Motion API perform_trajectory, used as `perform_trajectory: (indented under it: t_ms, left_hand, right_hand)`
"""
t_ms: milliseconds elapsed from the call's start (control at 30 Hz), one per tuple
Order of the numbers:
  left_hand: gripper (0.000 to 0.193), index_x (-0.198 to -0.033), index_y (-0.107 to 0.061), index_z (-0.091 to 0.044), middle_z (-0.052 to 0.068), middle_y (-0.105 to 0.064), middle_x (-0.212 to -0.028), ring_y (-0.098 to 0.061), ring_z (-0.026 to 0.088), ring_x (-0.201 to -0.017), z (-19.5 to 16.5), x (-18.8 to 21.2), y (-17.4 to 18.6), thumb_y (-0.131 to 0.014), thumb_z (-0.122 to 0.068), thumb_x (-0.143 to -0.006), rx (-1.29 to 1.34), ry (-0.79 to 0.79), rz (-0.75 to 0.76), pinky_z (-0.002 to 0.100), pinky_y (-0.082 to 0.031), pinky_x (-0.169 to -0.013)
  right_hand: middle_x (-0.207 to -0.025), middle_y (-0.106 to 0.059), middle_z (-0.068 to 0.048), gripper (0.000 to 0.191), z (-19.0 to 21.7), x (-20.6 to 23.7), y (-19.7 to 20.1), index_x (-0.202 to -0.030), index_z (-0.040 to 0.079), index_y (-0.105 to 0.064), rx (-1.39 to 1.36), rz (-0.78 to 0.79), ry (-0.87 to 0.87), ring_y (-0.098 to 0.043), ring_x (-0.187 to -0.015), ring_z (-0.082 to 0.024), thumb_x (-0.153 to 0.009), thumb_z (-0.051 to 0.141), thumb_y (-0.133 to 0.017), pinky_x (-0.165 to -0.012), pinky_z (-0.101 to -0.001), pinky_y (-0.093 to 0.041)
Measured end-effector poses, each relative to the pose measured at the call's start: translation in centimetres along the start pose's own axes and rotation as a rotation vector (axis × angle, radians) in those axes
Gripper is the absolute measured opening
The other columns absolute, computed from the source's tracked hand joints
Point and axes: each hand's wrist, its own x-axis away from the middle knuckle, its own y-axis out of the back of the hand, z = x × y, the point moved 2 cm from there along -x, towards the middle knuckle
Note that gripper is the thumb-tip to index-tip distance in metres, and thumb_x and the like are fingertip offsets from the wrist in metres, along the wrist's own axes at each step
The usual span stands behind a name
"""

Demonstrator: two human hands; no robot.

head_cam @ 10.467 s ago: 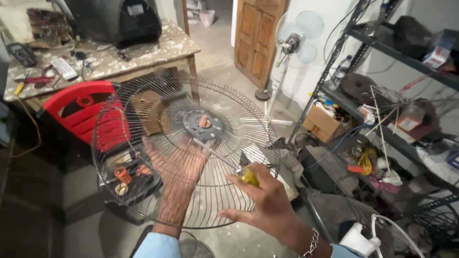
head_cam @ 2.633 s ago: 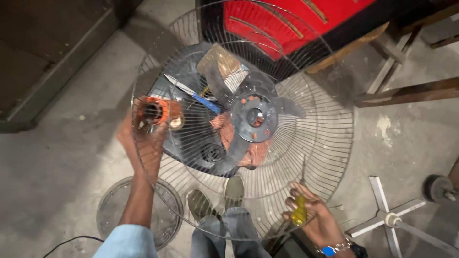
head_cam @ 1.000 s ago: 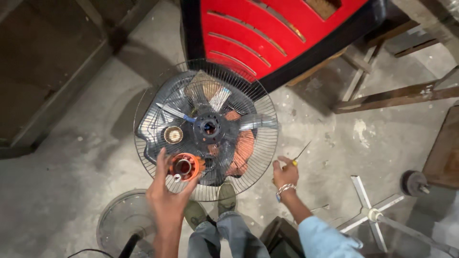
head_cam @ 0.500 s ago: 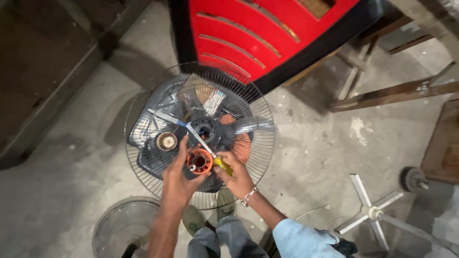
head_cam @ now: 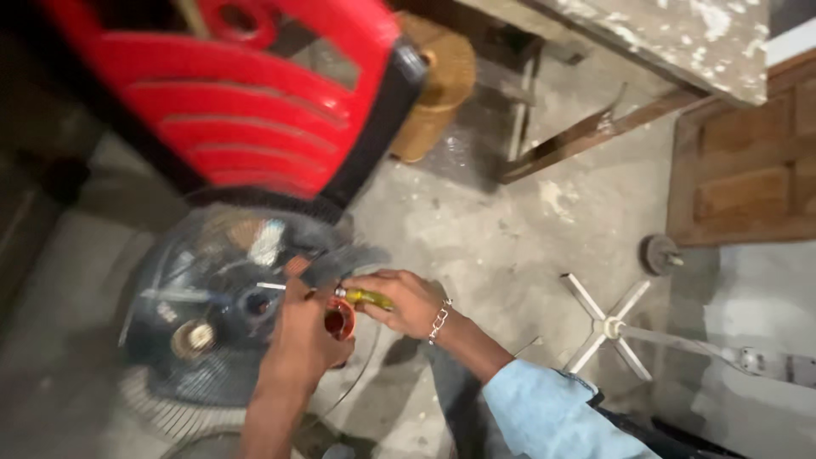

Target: The person uses a screwdriver to unscrew the nut at the center of a pedestal fan, removes the front grille and the fan blades, then unscrews screws on the motor housing and works at a cluttered workbench with a multimeter and other tools.

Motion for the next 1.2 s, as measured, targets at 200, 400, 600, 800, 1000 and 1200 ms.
perform_trajectory:
  t_ms: [200, 400, 600, 800, 1000, 1200]
  left_hand:
    - [0.078, -0.128, -0.062, -0.014, 0.017, -0.055, -0.114, -0.062, 0.036, -0.105, -6.8, -2.8, -4.4, -0.09, -0.016, -0.056, -0.061, 0.074, 0.019, 0.043, -0.056, -0.087]
    - [0.091, -0.138, -0.056, -0.011, 0.019, -0.051, -0.115, -0.061, 0.036, -0.099, -12.5, -8.6, -10.4, -0.093, -0.017, -0.055, 0.02, 0.139, 0.013, 0.043, -0.054, -0.085]
    - [0.086, -0.135, -0.06, -0.01, 0.018, -0.05, -0.111, -0.061, 0.035, -0.096, -13.6, -16.0, -14.4, -0.09, -0.014, -0.054, 0.056, 0.168, -0.118, 0.044, -0.054, -0.082]
    - [0.075, -0.125, -0.061, -0.005, 0.021, -0.052, -0.111, -0.059, 0.037, -0.099, -10.1, -21.9, -15.9, -0.091, -0.018, -0.058, -0.008, 0.088, -0.326, 0.046, -0.054, -0.082]
    - [0.076, -0.123, -0.062, -0.005, 0.02, -0.058, -0.108, -0.06, 0.036, -0.094, -6.7, -23.2, -19.6, -0.093, -0.025, -0.057, 0.008, 0.101, -0.404, 0.047, -0.053, -0.079]
    - [0.081, -0.121, -0.061, -0.007, 0.02, -0.06, -0.102, -0.057, 0.036, -0.094, -4.1, -24.2, -23.5, -0.094, -0.033, -0.052, 0.009, 0.113, -0.371, 0.047, -0.05, -0.081]
  right_hand:
    - [-0.12, -0.077, -0.009, 0.044, -10.7, -0.7, 8.9, -0.136, 0.007, -0.067, -0.567, 0.074, 0.291, -0.073, -0.105, -0.021, -0.092, 0.004, -0.065, -0.091, -0.0332, -0.06]
    - [-0.111, -0.076, -0.004, 0.031, -27.3, -7.6, 13.6, -0.129, 0.006, -0.066, -0.698, -0.196, -0.014, -0.072, -0.093, -0.011, -0.104, 0.022, -0.058, -0.074, -0.0273, -0.058]
    - [-0.112, -0.077, -0.011, 0.037, -35.7, -16.8, 12.8, -0.127, 0.005, -0.067, -0.399, -0.29, -0.057, -0.075, -0.096, -0.022, -0.096, 0.025, -0.066, -0.082, -0.0338, -0.059]
    - [-0.139, -0.06, -0.02, 0.057, -38.2, -27.3, 12.6, -0.137, 0.006, -0.059, 0.11, -0.483, 0.251, -0.056, -0.13, -0.039, -0.087, 0.025, -0.076, -0.112, -0.0471, -0.045]
    - [-0.156, -0.038, -0.013, 0.088, -37.3, -36.2, 13.8, -0.15, 0.011, -0.038, 0.299, -0.43, 0.069, -0.037, -0.14, -0.039, -0.075, 0.029, -0.081, -0.111, -0.0573, -0.032]
    - [-0.147, -0.052, -0.017, 0.092, -38.1, -40.7, 16.1, -0.15, 0.011, -0.037, 0.284, -0.361, 0.071, -0.049, -0.135, -0.039, -0.074, 0.034, -0.083, -0.112, -0.0499, -0.038]
